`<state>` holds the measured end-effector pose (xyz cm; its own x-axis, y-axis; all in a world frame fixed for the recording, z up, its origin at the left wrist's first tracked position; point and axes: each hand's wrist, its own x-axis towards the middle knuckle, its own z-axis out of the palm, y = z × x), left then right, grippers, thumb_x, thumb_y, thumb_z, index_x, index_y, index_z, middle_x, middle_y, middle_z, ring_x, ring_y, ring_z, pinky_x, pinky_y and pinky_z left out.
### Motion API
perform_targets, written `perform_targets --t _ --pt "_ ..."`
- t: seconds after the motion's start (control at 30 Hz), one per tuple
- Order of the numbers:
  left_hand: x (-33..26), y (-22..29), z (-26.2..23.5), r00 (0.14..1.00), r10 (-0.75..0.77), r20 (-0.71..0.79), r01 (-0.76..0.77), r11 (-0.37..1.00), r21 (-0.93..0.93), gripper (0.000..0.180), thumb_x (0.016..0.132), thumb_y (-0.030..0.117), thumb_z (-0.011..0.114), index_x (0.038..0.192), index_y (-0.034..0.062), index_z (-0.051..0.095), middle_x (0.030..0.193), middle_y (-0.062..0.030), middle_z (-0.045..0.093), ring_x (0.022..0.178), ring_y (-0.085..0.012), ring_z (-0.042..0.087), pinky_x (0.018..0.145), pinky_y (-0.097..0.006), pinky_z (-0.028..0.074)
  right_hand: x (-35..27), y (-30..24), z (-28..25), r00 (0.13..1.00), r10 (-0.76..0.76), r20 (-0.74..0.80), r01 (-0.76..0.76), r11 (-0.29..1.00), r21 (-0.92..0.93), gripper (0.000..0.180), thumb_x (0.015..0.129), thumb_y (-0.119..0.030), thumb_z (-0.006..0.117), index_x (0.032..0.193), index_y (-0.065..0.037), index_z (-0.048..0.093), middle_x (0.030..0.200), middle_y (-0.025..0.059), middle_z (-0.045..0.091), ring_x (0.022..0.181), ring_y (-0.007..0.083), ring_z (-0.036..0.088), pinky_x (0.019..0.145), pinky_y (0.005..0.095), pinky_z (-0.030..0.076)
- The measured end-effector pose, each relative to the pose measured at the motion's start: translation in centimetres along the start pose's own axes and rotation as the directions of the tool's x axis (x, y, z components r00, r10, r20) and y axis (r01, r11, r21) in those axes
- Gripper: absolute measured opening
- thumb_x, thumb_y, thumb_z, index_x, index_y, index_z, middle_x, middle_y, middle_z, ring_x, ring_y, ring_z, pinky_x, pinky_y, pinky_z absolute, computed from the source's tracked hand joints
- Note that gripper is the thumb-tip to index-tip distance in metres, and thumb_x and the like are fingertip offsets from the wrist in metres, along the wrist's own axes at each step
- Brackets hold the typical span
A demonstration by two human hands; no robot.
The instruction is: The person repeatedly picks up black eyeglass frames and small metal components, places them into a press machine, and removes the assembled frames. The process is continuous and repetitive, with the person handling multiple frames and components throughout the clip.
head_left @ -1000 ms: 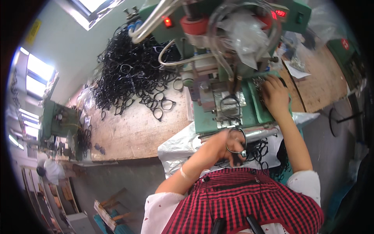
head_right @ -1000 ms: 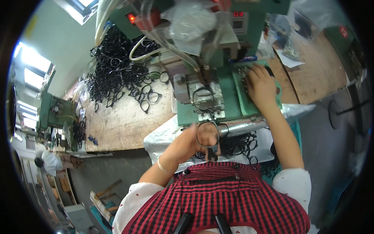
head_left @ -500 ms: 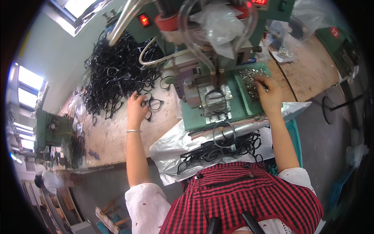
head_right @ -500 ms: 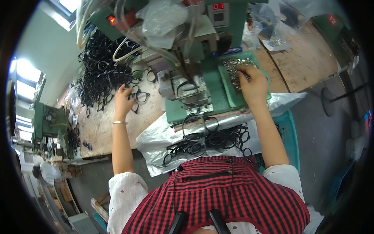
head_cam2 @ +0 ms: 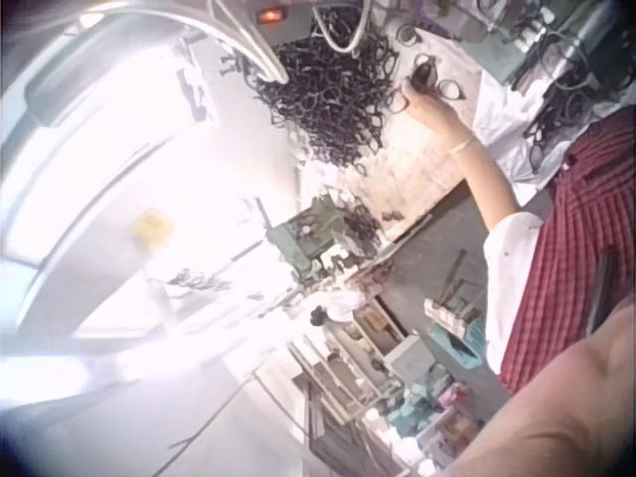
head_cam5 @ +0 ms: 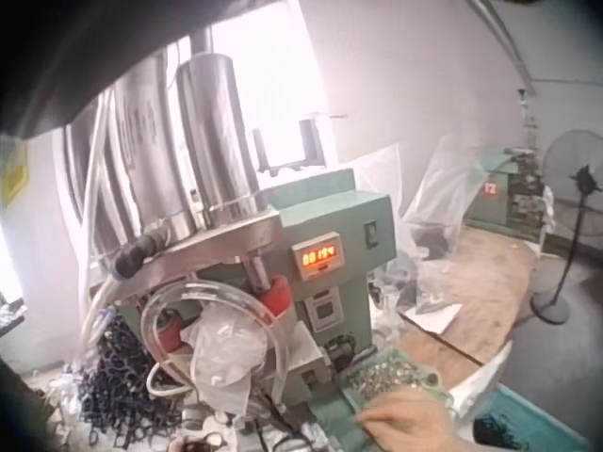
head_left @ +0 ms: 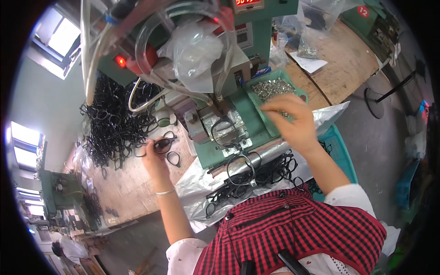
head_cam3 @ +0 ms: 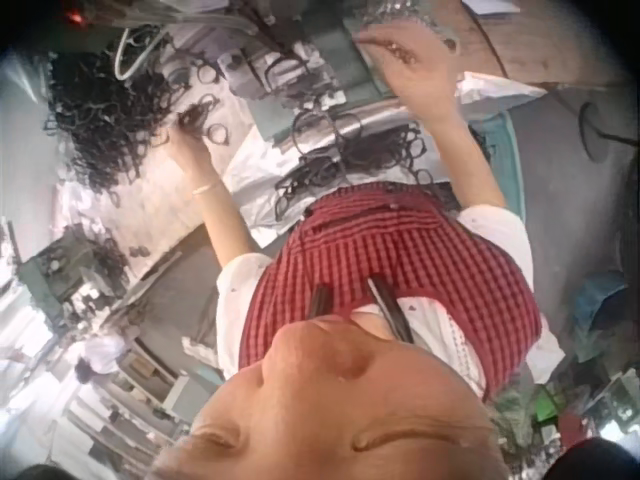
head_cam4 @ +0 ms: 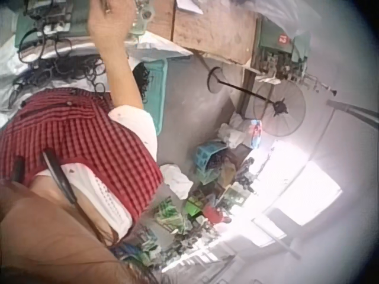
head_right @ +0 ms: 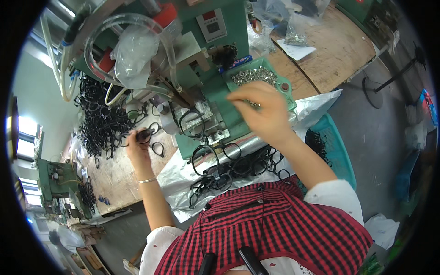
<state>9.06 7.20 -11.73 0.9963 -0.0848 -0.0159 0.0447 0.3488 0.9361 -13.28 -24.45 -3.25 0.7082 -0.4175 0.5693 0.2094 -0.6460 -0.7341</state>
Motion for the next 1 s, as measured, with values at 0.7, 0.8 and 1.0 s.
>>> perform_targets --t 0.7,0.8,1.0 --pt "-18.8 10.8 12.2 0.707 -0.241 0.665 0.303 0.953 0.023 0.02 0.098 0.023 0.047 0.095 0.0034 0.043 0.083 -0.0293 0.067 0.073 -0.031 0.066 0.079 -0.04 0.054 1.9 -3.2 7.7 0.949 0.314 0.038 -0.264 0.72 0.642 0.049 0.08 0.001 0.069 0.127 0.001 0.051 0.096 0.0067 0.068 0.086 0.0101 0.063 0.08 0.0257 0.049" --pt "-18.7 12.3 12.3 0.633 -0.323 0.703 0.423 0.905 0.034 0.026 0.097 0.029 0.049 0.095 0.004 0.044 0.079 -0.0293 0.066 0.071 -0.0321 0.067 0.066 -0.037 0.056 1.4 -4.3 6.2 0.959 0.275 0.06 -0.265 0.811 0.522 0.048 0.081 -0.002 0.067 0.128 -0.001 0.053 0.106 0.0098 0.07 0.093 0.0167 0.066 0.086 0.0286 0.05" --pt "-13.6 6.2 14.9 0.431 -0.533 0.729 0.641 0.749 0.168 0.026 0.103 0.03 0.042 0.098 0.0051 0.046 0.079 -0.0256 0.068 0.061 -0.0281 0.068 0.048 -0.028 0.051 0.2 6.1 2.5 0.997 -0.023 -0.079 -0.029 0.798 -0.601 0.021 0.073 -0.013 0.071 0.094 -0.009 0.073 0.117 0.0162 0.064 0.12 0.0348 0.055 0.099 0.0439 0.045"
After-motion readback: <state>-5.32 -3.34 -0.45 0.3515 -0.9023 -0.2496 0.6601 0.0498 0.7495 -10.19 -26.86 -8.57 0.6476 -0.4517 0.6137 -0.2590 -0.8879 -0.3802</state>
